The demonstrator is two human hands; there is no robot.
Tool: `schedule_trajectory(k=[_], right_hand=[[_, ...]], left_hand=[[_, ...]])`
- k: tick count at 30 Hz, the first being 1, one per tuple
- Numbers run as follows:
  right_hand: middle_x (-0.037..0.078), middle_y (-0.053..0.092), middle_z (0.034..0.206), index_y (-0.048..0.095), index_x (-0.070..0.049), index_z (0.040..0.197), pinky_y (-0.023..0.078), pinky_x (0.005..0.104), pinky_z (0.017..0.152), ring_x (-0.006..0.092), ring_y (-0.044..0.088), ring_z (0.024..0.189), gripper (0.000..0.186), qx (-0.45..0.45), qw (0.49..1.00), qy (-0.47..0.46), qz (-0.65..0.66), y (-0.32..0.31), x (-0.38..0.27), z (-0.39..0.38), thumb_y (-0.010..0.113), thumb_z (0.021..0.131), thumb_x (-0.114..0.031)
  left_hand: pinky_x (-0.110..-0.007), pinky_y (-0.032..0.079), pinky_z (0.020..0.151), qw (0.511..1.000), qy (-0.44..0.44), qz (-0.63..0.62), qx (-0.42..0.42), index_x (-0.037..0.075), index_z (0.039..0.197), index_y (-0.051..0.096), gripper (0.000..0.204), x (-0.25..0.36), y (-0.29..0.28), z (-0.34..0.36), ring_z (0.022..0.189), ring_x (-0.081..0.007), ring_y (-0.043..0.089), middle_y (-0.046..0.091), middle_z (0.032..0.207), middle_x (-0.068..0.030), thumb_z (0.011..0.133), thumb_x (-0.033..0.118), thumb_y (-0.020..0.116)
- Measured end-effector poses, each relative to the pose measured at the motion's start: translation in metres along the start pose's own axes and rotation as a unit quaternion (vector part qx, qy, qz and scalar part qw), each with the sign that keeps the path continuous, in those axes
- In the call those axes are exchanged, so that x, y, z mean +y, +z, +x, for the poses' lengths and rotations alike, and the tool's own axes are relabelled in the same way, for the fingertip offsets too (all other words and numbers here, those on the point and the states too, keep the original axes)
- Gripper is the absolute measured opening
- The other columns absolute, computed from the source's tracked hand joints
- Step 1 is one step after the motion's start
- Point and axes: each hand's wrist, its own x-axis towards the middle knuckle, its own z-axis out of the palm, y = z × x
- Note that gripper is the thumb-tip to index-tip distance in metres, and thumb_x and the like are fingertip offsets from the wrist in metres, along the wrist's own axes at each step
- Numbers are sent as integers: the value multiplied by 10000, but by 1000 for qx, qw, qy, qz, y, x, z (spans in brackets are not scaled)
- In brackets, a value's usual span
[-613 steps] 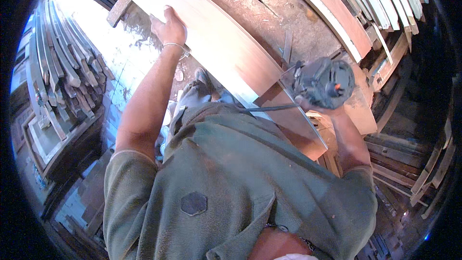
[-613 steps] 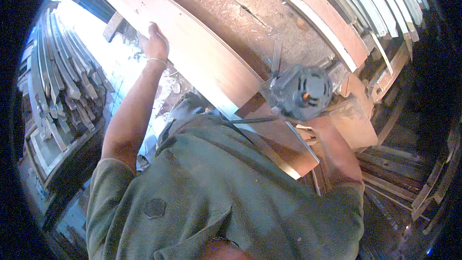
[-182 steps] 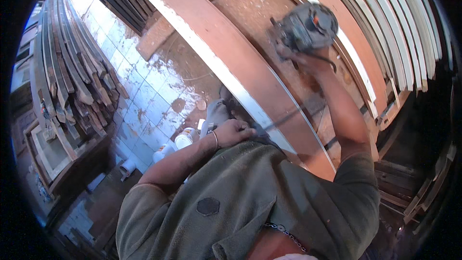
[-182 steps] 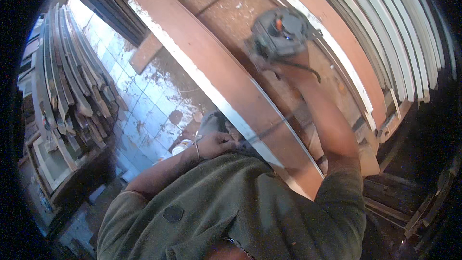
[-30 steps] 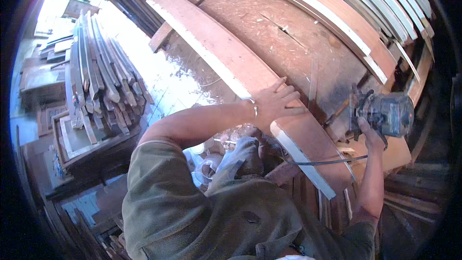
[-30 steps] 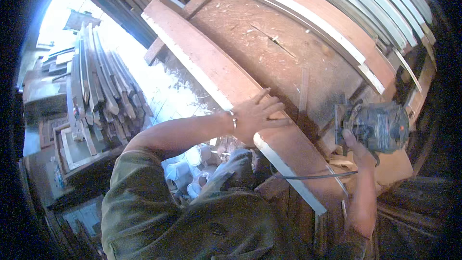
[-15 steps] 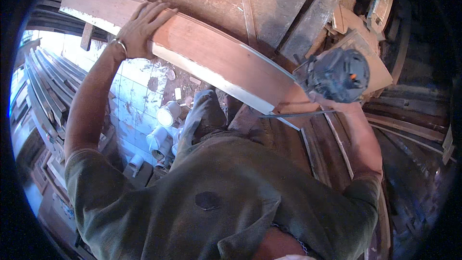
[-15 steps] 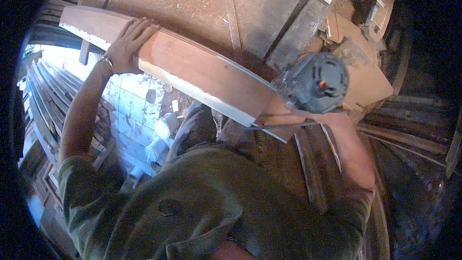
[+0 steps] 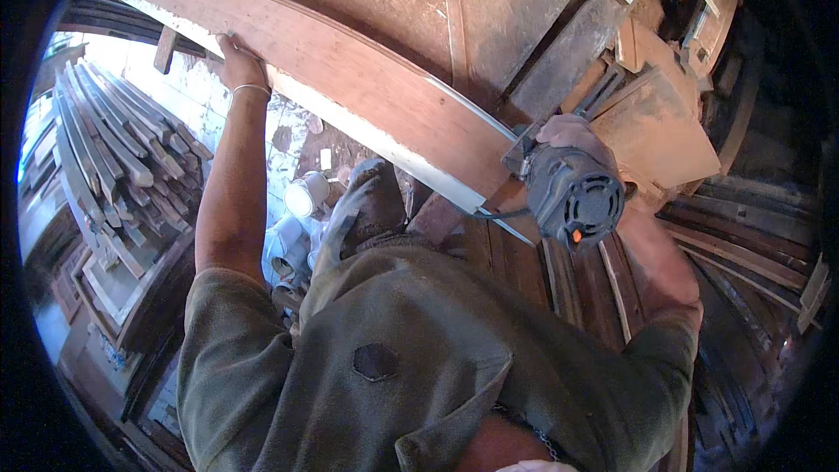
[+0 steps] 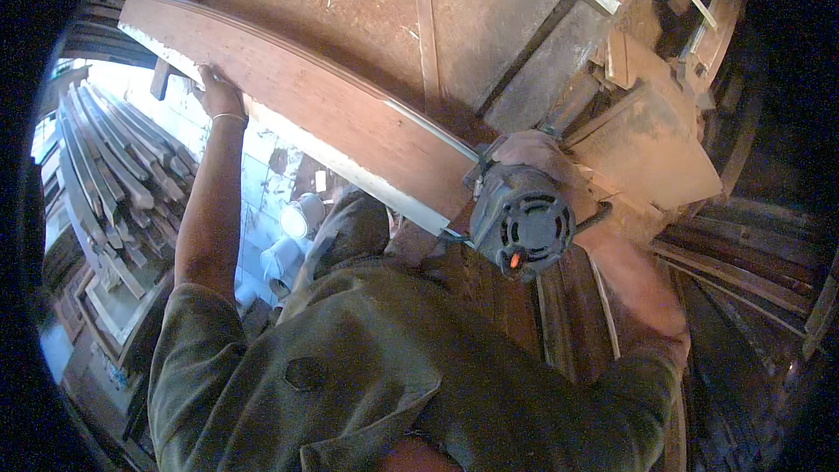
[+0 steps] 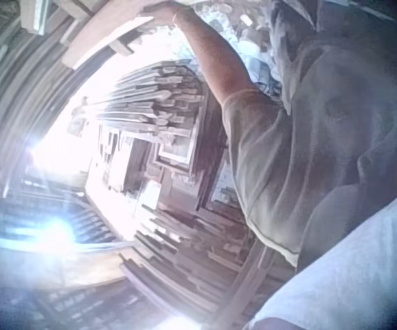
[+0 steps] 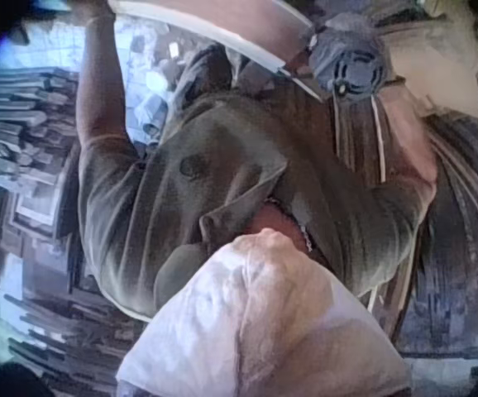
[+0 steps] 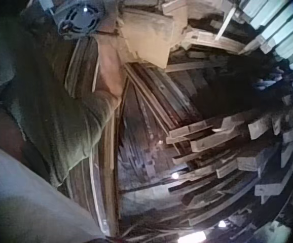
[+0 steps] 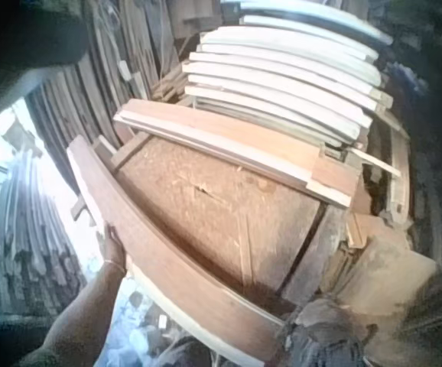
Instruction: The person uses a hand router to shape the edges of curved wooden boards on a workbench.
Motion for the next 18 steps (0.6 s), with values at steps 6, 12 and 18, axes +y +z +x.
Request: schedule_trajectory(k=[6, 12, 18], right_hand=[[136, 648, 1121, 585, -102, 1195, 471, 465, 979, 328, 609, 1074, 396, 10, 999, -25, -19, 3, 14, -1, 729, 838, -193], [131, 658, 1092, 576, -103, 1169, 489, 466, 949, 324, 628, 1031, 396, 11, 995, -88, -49, 9, 35, 23, 748, 821, -184], [106, 662, 1044, 606, -104, 1122, 481, 455, 951, 308, 639, 1017, 392, 39, 994, -99, -31, 36, 42, 56, 777, 778, -181]], left_hand=[[-255, 481, 890, 993, -97, -64, -22, -95, 1487, 268, 779, 15, 9, -12, 1100, -172, 589, 561, 1278, -144, 990, 435, 550], [-269, 481, 921, 993, -76, 83, -23, -95, 1410, 381, 657, 18, 10, -16, 1111, -179, 589, 584, 1247, -144, 1018, 416, 513], [-290, 478, 912, 999, -32, 35, -20, -101, 1379, 414, 646, 2, 0, -6, 1113, -193, 590, 589, 1245, -156, 1024, 433, 492]])
